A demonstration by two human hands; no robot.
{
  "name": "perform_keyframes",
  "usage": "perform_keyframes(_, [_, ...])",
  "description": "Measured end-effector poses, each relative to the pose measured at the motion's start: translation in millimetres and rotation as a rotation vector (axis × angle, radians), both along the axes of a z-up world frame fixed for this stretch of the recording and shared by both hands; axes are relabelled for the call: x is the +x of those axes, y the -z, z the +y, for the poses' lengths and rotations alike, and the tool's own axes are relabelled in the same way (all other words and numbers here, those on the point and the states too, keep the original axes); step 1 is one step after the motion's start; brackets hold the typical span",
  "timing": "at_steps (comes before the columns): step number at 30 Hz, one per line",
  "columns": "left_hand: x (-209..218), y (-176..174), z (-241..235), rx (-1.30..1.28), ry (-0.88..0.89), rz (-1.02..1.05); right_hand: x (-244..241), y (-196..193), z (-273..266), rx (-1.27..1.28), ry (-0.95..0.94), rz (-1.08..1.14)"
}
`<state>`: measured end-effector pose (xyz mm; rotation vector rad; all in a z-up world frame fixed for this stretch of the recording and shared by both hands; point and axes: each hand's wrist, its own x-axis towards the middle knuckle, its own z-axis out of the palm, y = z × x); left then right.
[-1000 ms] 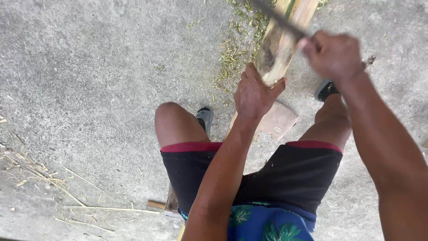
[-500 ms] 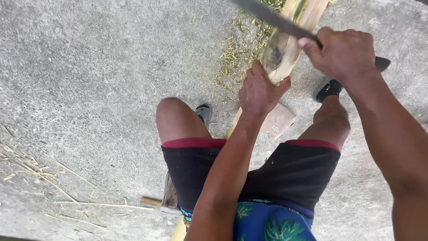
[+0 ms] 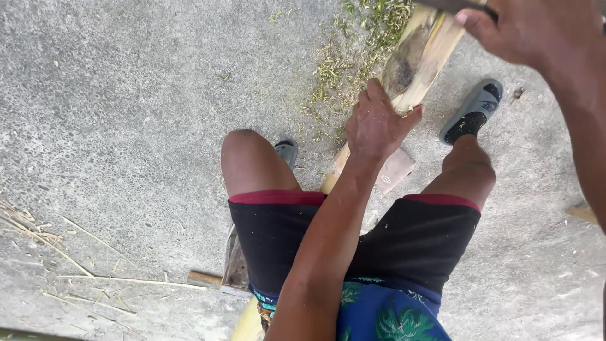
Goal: Shaving and smoothing a bamboo pole using a machete.
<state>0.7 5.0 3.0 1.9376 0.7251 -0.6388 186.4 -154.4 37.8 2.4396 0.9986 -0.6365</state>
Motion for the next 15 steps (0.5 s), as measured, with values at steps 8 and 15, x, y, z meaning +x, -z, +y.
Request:
perform_keyframes(8, [1, 5, -1, -0.038, 0.001, -0.009, -16, -14, 33, -0.235, 0.125, 0.202])
perform_keyframes(15, [-1, 0, 0, -0.024, -0.018, -0.022, 10, 36, -20, 0.350, -0.131, -0.079])
